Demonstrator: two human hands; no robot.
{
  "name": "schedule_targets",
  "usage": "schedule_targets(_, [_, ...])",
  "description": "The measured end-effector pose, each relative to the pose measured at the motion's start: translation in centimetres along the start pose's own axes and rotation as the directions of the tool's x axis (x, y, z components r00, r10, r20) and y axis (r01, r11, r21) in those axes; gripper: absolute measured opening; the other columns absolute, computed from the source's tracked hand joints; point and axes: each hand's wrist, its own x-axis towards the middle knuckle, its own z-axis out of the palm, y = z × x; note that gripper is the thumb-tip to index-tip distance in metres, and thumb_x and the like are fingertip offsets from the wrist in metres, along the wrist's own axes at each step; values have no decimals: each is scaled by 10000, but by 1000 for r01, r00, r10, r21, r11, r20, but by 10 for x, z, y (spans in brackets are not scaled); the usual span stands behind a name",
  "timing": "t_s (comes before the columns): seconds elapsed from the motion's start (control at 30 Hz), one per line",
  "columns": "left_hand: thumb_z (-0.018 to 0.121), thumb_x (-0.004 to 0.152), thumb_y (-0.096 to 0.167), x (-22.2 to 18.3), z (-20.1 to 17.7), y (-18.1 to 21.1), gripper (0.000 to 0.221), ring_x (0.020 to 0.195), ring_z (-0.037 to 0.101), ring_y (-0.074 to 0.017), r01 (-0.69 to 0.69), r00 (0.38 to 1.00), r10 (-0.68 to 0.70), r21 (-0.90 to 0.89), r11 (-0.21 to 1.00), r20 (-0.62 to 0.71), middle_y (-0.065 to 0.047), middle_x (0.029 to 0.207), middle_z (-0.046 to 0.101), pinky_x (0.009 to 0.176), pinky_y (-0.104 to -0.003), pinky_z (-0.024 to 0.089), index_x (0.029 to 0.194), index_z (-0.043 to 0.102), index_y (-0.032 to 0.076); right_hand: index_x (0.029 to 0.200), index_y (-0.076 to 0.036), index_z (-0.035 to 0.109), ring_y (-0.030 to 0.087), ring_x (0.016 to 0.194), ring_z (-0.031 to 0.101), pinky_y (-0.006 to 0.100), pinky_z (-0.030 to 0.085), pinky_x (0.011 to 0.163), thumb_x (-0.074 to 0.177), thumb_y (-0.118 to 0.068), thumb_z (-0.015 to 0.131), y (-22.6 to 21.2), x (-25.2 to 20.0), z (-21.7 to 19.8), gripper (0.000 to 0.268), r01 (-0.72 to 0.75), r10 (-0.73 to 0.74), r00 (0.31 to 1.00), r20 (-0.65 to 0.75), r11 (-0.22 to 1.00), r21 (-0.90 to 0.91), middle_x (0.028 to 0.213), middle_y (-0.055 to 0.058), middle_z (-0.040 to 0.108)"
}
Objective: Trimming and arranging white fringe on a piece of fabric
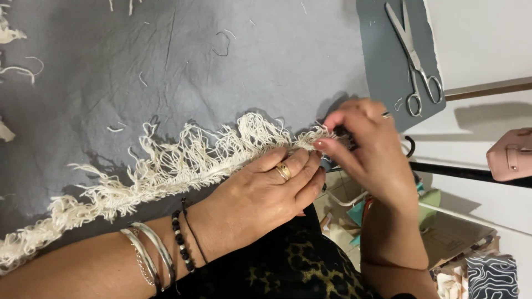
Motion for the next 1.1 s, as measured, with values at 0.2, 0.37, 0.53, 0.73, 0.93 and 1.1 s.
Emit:
schedule_targets(0.2, [437,1001,278,2,-1,0,396,1156,625,-269,12,1000,-12,-35,999,-4,-131,1278,682,1071,-382,446,1243,662,59,1000,-119,536,168,728,555,305,424,792,990,-176,682,-4,3,-7,157,-30,7,992,128,984,175,894,0,609])
schedule_targets(0.37, [438,1001,249,1,2,0,384,1148,625,-263,-25,1000,25,26,999,14,-142,1306,673,1057,-379,449,1259,657,67,1017,-100,497,163,916,626,264,512,829,962,-73,677,10,-2,-9,190,-20,-21,991,135,955,294,1012,40,631])
schedule_targets(0.53, [406,1004,282,0,1,0,428,1187,616,-259,-32,998,29,61,998,48,-147,1369,649,1065,-374,438,1293,643,73,1044,-62,466,127,793,591,221,505,662,1020,8,632,7,-8,-11,181,-118,157,986,-49,883,455,965,70,577])
schedule_targets(0.73, [408,1011,306,2,-7,0,457,1238,601,-275,-6,1000,6,-15,1000,18,-155,1396,611,1096,-395,450,1322,622,49,1202,-33,633,224,992,552,344,448,896,957,-216,716,9,-6,-11,317,-39,52,991,-122,993,107,1143,128,620])
schedule_targets(0.93, [398,1029,266,5,-4,0,409,1199,602,-257,10,1000,-10,14,1000,-16,-138,1292,667,1078,-375,457,1271,652,56,935,-121,576,153,810,600,350,455,865,985,-168,694,1,9,-2,137,20,-25,998,53,996,89,858,-16,620])
schedule_targets(1.1, [404,1050,257,3,-6,1,391,1253,593,-218,8,1000,-9,73,997,19,-68,1362,666,1107,-347,431,1305,662,112,1088,7,654,246,945,629,333,506,854,1042,-208,647,22,0,-1,220,145,-155,952,-263,988,-56,1005,134,684])
